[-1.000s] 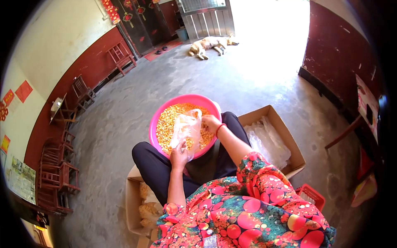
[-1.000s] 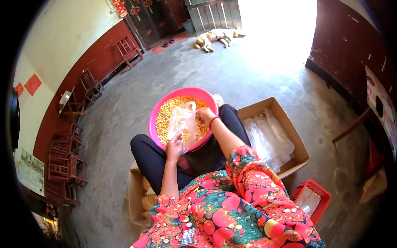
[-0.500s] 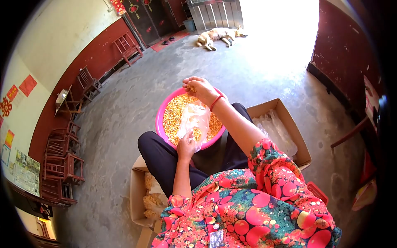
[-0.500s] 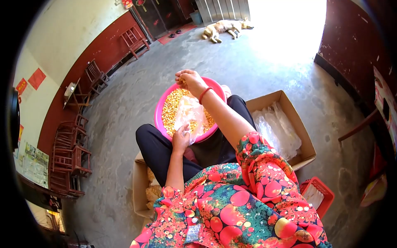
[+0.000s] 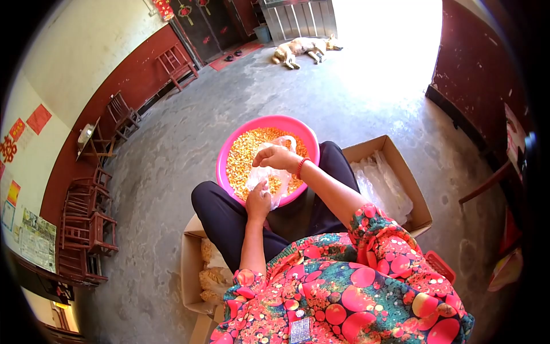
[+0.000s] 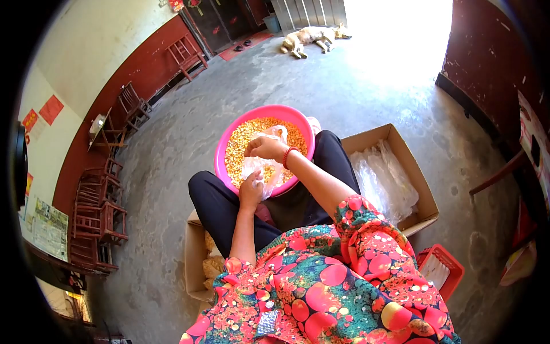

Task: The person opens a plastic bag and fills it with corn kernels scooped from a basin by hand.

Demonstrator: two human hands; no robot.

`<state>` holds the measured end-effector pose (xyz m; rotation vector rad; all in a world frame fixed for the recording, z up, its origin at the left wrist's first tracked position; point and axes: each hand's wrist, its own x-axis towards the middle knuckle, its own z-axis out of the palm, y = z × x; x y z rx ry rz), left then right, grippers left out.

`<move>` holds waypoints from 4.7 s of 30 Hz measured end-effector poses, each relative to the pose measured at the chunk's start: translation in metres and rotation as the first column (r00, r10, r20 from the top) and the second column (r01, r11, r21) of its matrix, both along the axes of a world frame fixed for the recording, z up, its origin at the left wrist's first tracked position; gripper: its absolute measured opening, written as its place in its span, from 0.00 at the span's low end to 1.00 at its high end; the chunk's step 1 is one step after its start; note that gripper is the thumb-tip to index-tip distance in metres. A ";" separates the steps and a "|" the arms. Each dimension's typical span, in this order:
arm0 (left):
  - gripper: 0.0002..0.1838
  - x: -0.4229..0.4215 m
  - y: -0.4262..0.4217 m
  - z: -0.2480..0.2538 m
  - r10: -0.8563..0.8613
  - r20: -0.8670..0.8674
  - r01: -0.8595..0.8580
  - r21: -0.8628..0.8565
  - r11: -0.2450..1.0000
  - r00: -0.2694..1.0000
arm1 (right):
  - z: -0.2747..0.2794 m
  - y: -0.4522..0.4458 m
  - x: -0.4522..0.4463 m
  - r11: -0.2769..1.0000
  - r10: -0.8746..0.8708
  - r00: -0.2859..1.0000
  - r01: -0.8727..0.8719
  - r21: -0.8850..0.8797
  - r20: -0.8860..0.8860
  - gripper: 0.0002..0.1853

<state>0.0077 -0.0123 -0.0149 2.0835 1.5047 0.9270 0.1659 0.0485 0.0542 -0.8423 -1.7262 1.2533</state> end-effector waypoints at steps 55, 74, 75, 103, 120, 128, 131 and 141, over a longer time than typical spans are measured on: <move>0.09 0.010 -0.003 0.004 0.000 0.100 -0.002 0.022 1.000 0.995 | -0.061 -0.034 0.002 0.956 -0.254 0.567 0.270 0.114 0.783 0.15; 0.11 0.010 -0.004 0.006 0.044 0.095 -0.051 0.073 0.996 0.995 | -0.058 -0.037 0.000 0.974 -0.169 0.504 0.219 0.064 0.847 0.17; 0.15 0.010 -0.005 0.008 0.047 0.100 -0.055 0.084 0.995 0.994 | -0.057 -0.038 0.000 0.970 -0.174 0.518 0.239 0.054 0.838 0.17; 0.10 0.005 -0.002 0.003 0.086 0.121 -0.102 0.130 0.986 0.989 | -0.069 -0.033 0.004 0.982 -0.179 0.500 0.141 0.124 0.847 0.17; 0.13 0.009 -0.007 0.013 0.129 0.155 -0.120 -0.067 0.991 0.979 | -0.101 -0.017 0.007 0.971 -0.238 0.481 0.100 0.217 0.844 0.13; 0.22 0.012 -0.013 0.023 0.098 0.175 -0.098 -0.010 0.995 0.980 | -0.119 -0.011 0.011 0.937 -0.331 0.562 0.099 0.335 0.758 0.14; 0.28 0.012 -0.011 0.019 0.133 0.167 -0.132 -0.020 0.991 0.977 | -0.115 -0.013 0.011 0.937 -0.343 0.549 0.138 0.322 0.762 0.14; 0.11 0.011 0.000 0.000 0.158 0.234 -0.174 0.051 0.983 0.959 | -0.074 -0.032 0.005 0.964 -0.266 0.521 0.162 0.213 0.811 0.18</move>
